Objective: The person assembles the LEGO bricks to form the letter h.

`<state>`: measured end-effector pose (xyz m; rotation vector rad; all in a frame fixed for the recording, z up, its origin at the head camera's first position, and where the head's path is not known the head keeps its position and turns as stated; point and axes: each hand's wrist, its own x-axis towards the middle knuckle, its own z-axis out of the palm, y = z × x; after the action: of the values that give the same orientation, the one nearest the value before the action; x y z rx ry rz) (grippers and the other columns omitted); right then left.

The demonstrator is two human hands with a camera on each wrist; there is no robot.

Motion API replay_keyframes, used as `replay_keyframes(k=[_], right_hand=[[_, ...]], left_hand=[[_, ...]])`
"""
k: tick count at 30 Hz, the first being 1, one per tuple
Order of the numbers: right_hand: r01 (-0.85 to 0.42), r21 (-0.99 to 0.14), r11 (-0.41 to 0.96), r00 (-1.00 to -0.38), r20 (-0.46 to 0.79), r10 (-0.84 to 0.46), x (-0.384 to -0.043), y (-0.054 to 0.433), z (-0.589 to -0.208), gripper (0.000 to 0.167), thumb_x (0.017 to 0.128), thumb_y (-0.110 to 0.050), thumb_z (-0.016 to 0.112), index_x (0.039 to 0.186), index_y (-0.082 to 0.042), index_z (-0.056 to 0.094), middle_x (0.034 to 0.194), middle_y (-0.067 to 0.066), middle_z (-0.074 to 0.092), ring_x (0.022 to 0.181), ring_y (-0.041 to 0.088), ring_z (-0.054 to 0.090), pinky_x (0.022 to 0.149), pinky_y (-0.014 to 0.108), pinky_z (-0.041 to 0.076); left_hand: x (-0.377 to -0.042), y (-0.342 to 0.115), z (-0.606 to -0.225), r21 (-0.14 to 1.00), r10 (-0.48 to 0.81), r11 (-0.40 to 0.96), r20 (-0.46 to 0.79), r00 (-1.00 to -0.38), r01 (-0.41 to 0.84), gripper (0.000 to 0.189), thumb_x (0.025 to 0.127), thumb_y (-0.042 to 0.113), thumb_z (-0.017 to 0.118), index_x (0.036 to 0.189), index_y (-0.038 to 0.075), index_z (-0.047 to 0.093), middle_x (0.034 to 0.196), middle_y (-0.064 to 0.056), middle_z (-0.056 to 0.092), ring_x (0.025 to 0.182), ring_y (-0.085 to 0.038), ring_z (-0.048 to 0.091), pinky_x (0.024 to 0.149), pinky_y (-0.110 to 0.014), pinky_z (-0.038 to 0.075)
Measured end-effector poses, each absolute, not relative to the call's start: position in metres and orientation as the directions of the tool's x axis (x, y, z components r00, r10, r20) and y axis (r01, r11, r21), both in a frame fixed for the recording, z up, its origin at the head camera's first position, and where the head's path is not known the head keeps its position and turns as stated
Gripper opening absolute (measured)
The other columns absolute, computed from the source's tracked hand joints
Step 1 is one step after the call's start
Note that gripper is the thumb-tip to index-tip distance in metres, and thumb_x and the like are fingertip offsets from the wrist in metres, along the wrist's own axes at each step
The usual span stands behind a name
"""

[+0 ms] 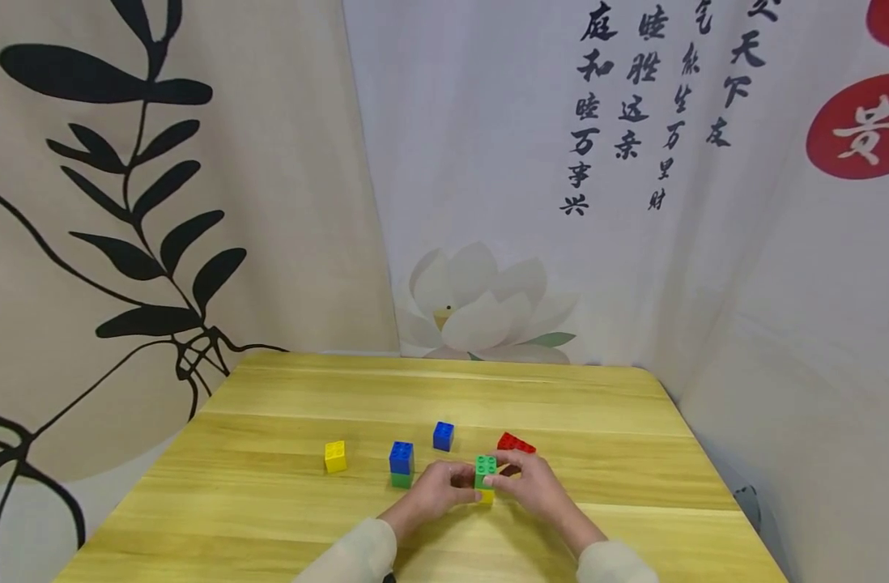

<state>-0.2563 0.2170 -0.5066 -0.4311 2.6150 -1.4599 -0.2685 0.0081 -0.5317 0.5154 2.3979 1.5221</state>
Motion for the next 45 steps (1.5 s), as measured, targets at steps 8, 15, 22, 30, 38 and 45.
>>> replay_keyframes(k=[8,15,22,30,38,45], right_hand=[[-0.18,-0.851,0.493,-0.955,0.031,-0.295,-0.257,0.217,-0.507,0.048,0.089,-0.032,0.075,0.128,-0.005,0.065,0.108,0.005,0.068,0.096,0.022,0.061,0.07,0.031,0.055],[-0.163,-0.859,0.485,-0.959,0.023,-0.281,-0.257,0.215,-0.509,0.051,0.088,-0.033,0.076,0.129,-0.005,0.065,0.109,0.004,0.068,0.097,0.021,0.061,0.07,0.03,0.054],[-0.159,-0.852,0.499,-0.963,0.022,-0.268,-0.256,0.214,-0.506,0.049,0.088,-0.03,0.076,0.128,-0.004,0.065,0.108,0.004,0.068,0.096,0.021,0.061,0.07,0.029,0.054],[-0.198,-0.824,0.531,-0.951,0.031,-0.307,-0.255,0.217,-0.513,0.045,0.087,-0.028,0.077,0.124,-0.004,0.067,0.111,0.006,0.069,0.095,0.022,0.062,0.07,0.031,0.054],[-0.19,-0.828,0.528,-0.955,0.032,-0.295,-0.254,0.222,-0.518,0.046,0.087,-0.03,0.077,0.124,-0.005,0.067,0.117,0.009,0.068,0.097,0.023,0.062,0.073,0.033,0.054],[-0.156,-0.821,0.549,-0.966,0.011,-0.258,-0.252,0.227,-0.514,0.052,0.087,-0.031,0.078,0.129,-0.005,0.064,0.119,0.011,0.067,0.101,0.025,0.062,0.076,0.037,0.055]], left_hand=[[-0.269,0.008,-0.534,0.91,0.427,0.381,-0.017,-0.904,0.163,0.025,0.086,0.011,0.078,0.111,0.011,0.074,0.091,0.007,0.068,0.082,-0.009,0.059,0.073,-0.028,0.052],[-0.272,0.008,-0.537,0.91,0.426,0.386,-0.033,-0.904,0.149,0.027,0.087,0.012,0.078,0.113,0.012,0.074,0.092,0.008,0.068,0.082,-0.008,0.059,0.074,-0.027,0.051],[-0.271,0.007,-0.534,0.912,0.425,0.384,-0.035,-0.904,0.145,0.026,0.086,0.012,0.078,0.112,0.013,0.074,0.091,0.009,0.067,0.082,-0.008,0.058,0.073,-0.027,0.051],[-0.271,0.006,-0.538,0.914,0.43,0.369,-0.009,-0.903,0.166,0.023,0.086,0.011,0.078,0.109,0.012,0.074,0.089,0.008,0.068,0.08,-0.008,0.058,0.072,-0.026,0.05],[-0.271,0.005,-0.537,0.912,0.433,0.364,0.017,-0.901,0.192,0.024,0.085,0.01,0.078,0.109,0.012,0.074,0.09,0.006,0.068,0.081,-0.009,0.059,0.073,-0.027,0.051],[-0.27,0.006,-0.538,0.911,0.425,0.368,0.011,-0.905,0.184,0.026,0.084,0.009,0.08,0.109,0.009,0.074,0.089,0.007,0.068,0.08,-0.009,0.059,0.074,-0.027,0.051]])
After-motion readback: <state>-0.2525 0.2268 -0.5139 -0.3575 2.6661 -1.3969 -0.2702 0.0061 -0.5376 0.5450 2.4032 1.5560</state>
